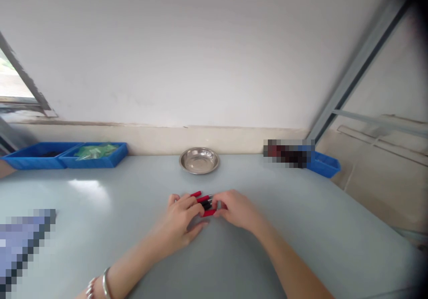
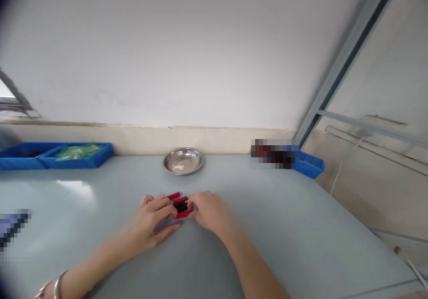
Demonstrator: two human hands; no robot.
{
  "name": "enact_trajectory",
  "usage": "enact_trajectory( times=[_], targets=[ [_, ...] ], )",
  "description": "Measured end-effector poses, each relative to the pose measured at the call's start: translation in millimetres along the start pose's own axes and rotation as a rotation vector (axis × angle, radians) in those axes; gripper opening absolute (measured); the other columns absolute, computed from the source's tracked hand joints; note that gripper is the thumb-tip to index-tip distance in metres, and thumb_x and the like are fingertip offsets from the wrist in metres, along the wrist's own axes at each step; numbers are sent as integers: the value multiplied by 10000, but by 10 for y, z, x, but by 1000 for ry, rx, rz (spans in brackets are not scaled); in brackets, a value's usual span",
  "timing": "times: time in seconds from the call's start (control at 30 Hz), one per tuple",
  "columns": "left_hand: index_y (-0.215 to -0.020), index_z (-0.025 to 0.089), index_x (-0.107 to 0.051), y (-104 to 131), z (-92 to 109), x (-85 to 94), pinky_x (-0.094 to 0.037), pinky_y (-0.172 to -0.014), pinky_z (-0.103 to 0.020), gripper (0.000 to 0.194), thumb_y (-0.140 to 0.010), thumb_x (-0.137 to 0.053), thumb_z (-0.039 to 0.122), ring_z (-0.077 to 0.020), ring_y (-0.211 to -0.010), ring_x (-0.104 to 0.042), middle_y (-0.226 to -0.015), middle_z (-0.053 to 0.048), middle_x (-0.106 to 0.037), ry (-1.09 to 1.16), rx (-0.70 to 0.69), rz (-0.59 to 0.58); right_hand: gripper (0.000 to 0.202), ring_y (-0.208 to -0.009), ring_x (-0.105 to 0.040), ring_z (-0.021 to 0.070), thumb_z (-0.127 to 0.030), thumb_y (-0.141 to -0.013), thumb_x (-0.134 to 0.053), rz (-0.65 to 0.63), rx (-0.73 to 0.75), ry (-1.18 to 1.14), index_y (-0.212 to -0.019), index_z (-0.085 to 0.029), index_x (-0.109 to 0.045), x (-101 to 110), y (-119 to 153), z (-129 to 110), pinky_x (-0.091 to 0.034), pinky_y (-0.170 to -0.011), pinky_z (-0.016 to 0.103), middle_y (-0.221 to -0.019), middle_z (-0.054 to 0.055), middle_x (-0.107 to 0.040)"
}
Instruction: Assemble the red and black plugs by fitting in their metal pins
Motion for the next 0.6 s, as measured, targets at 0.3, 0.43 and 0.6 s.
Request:
enact_trajectory(
  times=[0.3,0.43,0.6],
  targets=[
    [-920,214,-545,-6,-37,53,-297,-702,-324,166,-857,-411,288,-181,-795,-525,-896,-37,-596,-44,61,58,53,-541,-451,88,-181,-734,-527,-37,16,-251,-745,-173,-578,114,22,10,-336,-533,203,-604,-27,-526],
    [-841,212,-569,-18,-58,72,-287,-693,-331,204,-869,-398,320,-183,-781,-524,-837,-26,-611,-52,82,64,41,-540,-447,86,-179,-735,-526,-68,16,-281,-740,-173,-566,97,27,1,-336,-535,205,-600,-32,-517],
    [-819,201,-568,-28,-91,75,-275,-687,-339,239,-881,-375,327,-178,-744,-520,-803,-21,-611,-64,106,97,187,-539,-438,97,-357,-748,-544,85,-18,-372,-836,-198,-502,187,-10,82,-337,-501,211,-631,-39,-486]
  ],
)
Point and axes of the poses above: each hand's wrist, its own y-axis away from the middle knuckle, its own x-axis out of the back of the hand, z = x × y, the point moved 4 cm from there along -y, towards the middle knuckle
